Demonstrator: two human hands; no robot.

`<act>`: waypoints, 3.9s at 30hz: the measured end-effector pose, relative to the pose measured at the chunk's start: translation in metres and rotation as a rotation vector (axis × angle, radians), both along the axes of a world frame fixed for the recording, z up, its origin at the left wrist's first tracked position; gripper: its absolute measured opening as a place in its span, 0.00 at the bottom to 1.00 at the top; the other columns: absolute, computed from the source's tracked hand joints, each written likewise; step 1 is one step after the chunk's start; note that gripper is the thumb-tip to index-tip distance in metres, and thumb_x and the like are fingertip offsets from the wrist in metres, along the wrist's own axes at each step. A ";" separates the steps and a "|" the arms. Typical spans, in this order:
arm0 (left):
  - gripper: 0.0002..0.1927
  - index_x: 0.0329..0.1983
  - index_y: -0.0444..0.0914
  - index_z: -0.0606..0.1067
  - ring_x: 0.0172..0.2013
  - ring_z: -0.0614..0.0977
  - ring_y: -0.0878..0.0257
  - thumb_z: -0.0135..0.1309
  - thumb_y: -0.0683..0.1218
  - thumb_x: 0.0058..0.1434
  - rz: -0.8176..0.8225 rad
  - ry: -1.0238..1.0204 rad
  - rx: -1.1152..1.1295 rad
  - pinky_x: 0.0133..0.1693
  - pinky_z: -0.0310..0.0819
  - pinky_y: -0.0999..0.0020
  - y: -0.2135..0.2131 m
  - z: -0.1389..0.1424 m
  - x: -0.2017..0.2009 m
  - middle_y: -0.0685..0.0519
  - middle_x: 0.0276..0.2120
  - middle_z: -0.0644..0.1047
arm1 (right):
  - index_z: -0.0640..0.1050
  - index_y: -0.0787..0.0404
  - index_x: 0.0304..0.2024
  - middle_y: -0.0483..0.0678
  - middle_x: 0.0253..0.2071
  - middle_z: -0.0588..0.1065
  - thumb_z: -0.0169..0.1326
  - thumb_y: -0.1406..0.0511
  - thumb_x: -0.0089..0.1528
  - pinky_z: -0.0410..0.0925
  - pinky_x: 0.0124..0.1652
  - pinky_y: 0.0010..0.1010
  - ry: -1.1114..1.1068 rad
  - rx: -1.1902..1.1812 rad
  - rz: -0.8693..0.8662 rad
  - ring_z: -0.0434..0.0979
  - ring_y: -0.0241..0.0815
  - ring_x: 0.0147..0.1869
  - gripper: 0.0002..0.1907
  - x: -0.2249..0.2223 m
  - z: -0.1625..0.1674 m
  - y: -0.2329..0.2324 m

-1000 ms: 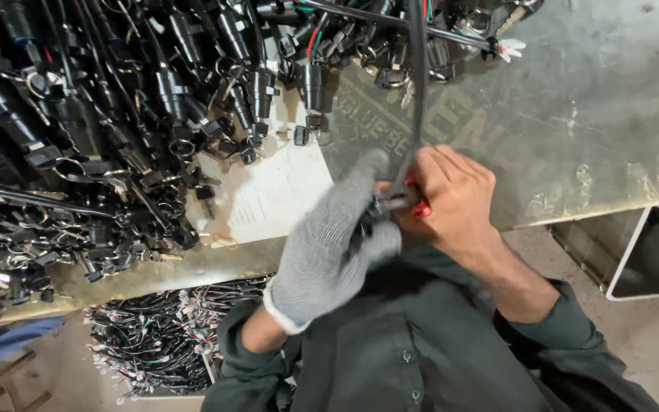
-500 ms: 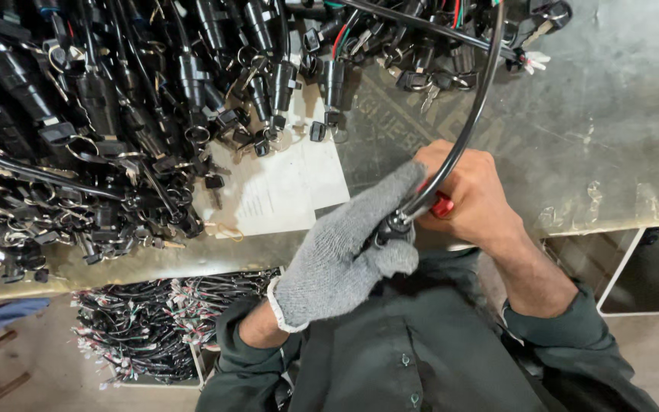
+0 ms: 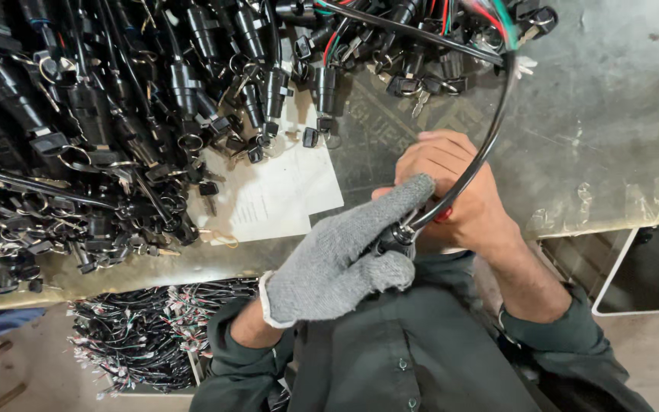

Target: The person holds a black cable with a gloved hand and uses red-handled pliers to strip insulation from its ends and twist the exposed colored wires. They work on one cable at a time at a workbench covered with finished wire harnesses, setting completed cables aside and picking up the next one.

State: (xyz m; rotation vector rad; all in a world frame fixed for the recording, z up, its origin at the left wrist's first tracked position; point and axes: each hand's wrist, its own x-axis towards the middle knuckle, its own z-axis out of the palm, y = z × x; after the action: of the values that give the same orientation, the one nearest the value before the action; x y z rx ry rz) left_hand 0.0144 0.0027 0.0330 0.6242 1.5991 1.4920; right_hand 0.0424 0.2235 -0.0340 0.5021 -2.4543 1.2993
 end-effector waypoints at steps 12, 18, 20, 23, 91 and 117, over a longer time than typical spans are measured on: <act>0.33 0.76 0.39 0.63 0.42 0.84 0.67 0.56 0.43 0.68 0.192 0.241 -0.134 0.47 0.80 0.70 -0.003 0.005 0.004 0.54 0.47 0.79 | 0.74 0.60 0.35 0.49 0.36 0.74 0.71 0.57 0.57 0.68 0.44 0.42 -0.115 0.191 -0.141 0.75 0.52 0.42 0.20 0.009 -0.031 0.006; 0.25 0.74 0.45 0.64 0.42 0.80 0.66 0.53 0.45 0.76 0.650 0.906 -0.146 0.40 0.76 0.71 -0.075 0.039 -0.029 0.48 0.56 0.76 | 0.78 0.66 0.46 0.55 0.47 0.72 0.66 0.45 0.54 0.61 0.52 0.50 0.056 0.532 -0.273 0.69 0.58 0.52 0.34 -0.011 0.008 0.011; 0.24 0.76 0.43 0.62 0.39 0.77 0.66 0.49 0.44 0.78 0.570 1.123 -0.344 0.41 0.74 0.68 -0.101 0.040 -0.061 0.46 0.54 0.74 | 0.78 0.65 0.51 0.55 0.51 0.71 0.64 0.49 0.59 0.59 0.56 0.51 0.108 0.577 -0.287 0.68 0.58 0.57 0.29 -0.029 0.022 0.010; 0.31 0.73 0.33 0.56 0.60 0.66 0.47 0.52 0.51 0.75 0.595 1.651 -0.935 0.62 0.62 0.51 -0.104 0.039 -0.077 0.35 0.66 0.63 | 0.78 0.61 0.53 0.54 0.52 0.70 0.61 0.57 0.65 0.58 0.59 0.48 0.217 0.646 -0.316 0.66 0.57 0.60 0.19 -0.066 0.025 0.008; 0.20 0.62 0.34 0.75 0.34 0.72 0.68 0.54 0.48 0.70 0.588 -0.447 0.282 0.33 0.65 0.75 0.008 -0.034 -0.016 0.53 0.41 0.80 | 0.64 0.67 0.62 0.50 0.55 0.70 0.47 0.56 0.72 0.63 0.60 0.31 -0.322 -0.557 -0.075 0.70 0.41 0.60 0.24 -0.002 0.036 -0.038; 0.27 0.60 0.33 0.75 0.48 0.85 0.63 0.69 0.43 0.58 0.305 0.288 -0.087 0.51 0.80 0.69 0.003 -0.026 -0.023 0.48 0.50 0.83 | 0.71 0.70 0.59 0.57 0.45 0.73 0.47 0.79 0.57 0.69 0.40 0.29 -0.243 -0.233 -0.167 0.74 0.49 0.40 0.25 0.046 -0.027 -0.029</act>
State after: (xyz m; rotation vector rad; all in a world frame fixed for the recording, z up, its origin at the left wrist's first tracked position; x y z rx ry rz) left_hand -0.0083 0.0053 0.0069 0.5845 2.0437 1.5936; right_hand 0.0882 0.1945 -0.0608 0.0823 -2.4228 1.6284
